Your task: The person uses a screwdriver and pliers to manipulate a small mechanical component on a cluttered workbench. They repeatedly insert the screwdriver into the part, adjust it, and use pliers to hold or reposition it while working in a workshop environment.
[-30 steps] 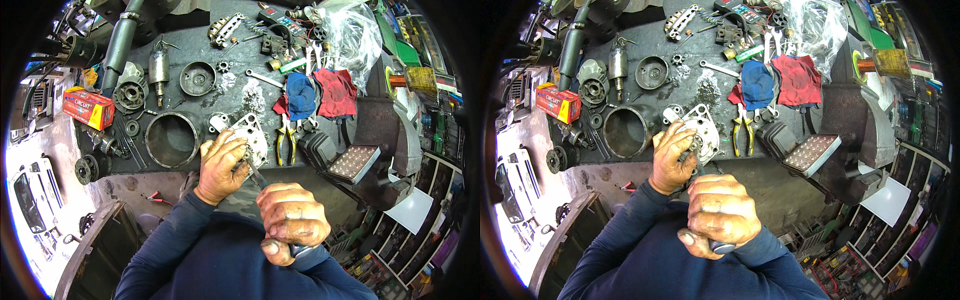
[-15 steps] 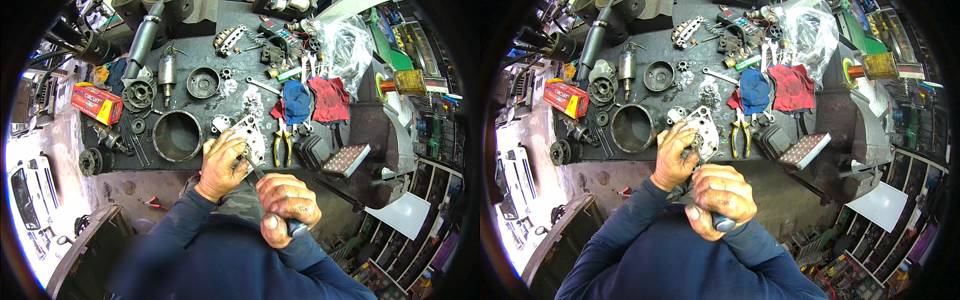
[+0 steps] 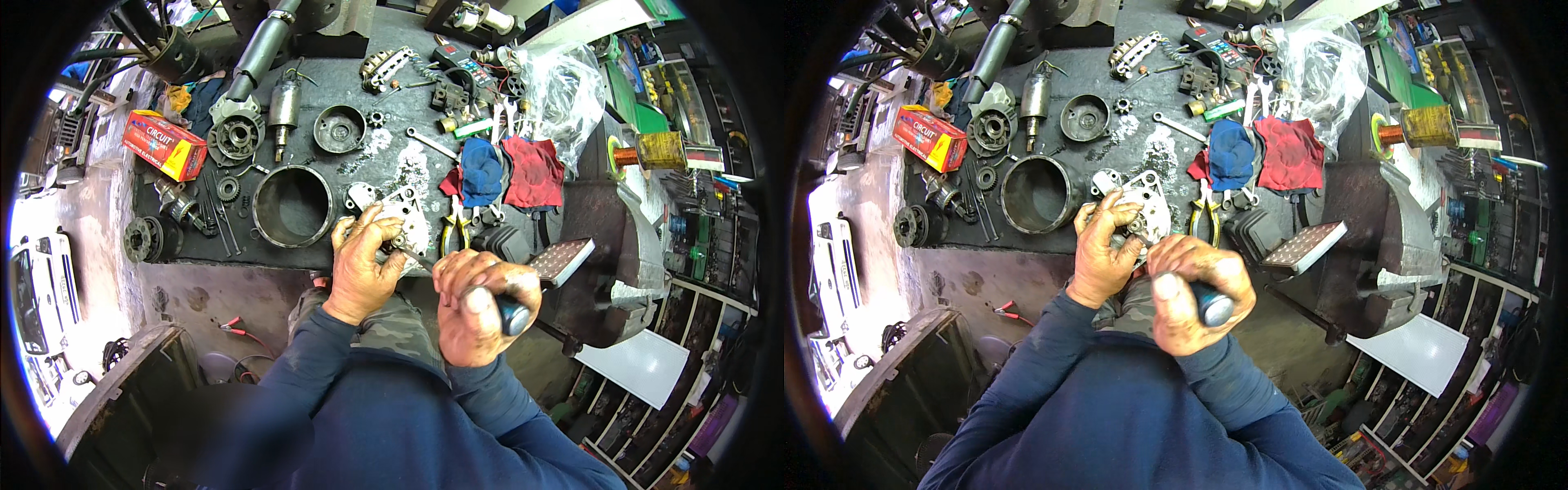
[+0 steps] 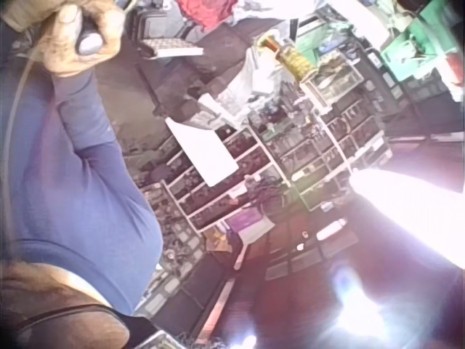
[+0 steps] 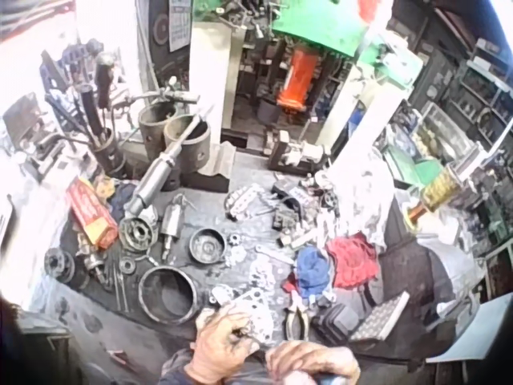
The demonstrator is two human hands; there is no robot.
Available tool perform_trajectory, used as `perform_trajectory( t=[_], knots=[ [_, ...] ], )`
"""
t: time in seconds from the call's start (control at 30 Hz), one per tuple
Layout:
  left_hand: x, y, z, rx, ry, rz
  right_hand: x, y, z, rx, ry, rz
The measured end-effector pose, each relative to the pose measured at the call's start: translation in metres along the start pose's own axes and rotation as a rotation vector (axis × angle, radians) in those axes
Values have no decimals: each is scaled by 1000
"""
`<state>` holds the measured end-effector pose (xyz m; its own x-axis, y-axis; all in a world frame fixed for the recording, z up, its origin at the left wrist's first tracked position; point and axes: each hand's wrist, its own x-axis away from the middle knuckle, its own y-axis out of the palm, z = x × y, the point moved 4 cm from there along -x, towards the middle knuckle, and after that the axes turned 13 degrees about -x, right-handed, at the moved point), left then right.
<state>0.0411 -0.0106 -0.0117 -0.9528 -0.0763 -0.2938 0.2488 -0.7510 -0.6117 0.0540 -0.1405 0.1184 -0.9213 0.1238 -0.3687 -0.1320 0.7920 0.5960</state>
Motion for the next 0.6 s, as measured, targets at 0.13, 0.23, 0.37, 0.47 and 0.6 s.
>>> perform_trajectory(
  t=[0.13,0.23,0.37,0.47,0.6],
  knots=[
    [-1,-5,2,-6,-56,-86,-10,-12,-1,-81,87,10],
    [0,-7,5,-10,-82,-90,-14,-13,0,-57,96,-58],
    [3,-3,4,0,-100,-99,-20,-18,2,-121,88,43],
    [7,3,-1,-18,-68,-57,-21,-15,1,-76,71,-30],
    [11,10,-5,-51,-3,31,-20,-16,1,16,102,-63]
  ],
)
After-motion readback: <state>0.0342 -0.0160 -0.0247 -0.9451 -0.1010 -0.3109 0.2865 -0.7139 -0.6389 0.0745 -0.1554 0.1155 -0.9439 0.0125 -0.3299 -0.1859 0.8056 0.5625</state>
